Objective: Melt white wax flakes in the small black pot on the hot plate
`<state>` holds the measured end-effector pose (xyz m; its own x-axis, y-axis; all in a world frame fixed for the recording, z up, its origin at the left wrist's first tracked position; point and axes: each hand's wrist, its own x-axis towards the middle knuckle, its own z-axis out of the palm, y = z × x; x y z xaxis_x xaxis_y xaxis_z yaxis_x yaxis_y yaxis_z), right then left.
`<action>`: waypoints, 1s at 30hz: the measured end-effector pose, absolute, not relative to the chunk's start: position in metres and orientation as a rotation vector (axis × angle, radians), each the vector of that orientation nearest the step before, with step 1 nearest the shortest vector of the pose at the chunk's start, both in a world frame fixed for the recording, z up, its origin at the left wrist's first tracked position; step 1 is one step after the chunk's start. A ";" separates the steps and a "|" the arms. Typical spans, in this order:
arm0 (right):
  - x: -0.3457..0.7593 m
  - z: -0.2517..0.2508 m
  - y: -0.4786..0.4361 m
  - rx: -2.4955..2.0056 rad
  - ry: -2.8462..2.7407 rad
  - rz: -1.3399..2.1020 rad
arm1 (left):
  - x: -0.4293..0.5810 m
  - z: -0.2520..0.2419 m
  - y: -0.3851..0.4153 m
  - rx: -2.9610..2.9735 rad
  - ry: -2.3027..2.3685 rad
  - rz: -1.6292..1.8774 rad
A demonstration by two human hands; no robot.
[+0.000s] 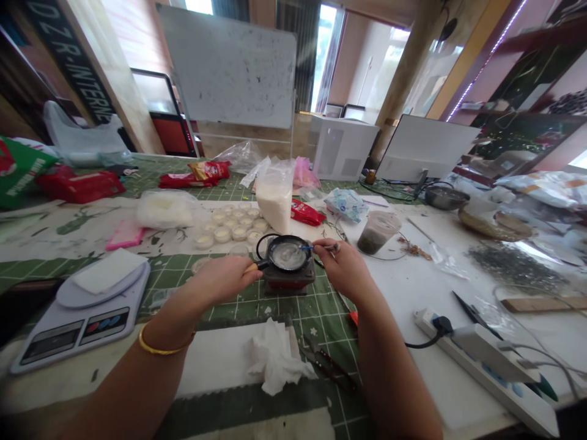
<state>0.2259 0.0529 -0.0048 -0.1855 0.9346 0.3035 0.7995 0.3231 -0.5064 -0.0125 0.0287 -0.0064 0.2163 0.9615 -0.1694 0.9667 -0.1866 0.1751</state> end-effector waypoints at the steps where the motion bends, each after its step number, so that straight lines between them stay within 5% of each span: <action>1: 0.226 -0.005 0.053 -1.529 -2.029 0.294 | -0.012 -0.007 0.029 2.251 1.828 -0.031; 30: 0.228 -0.002 0.048 -1.515 -2.080 0.329 | -0.013 -0.009 0.029 2.261 1.845 -0.018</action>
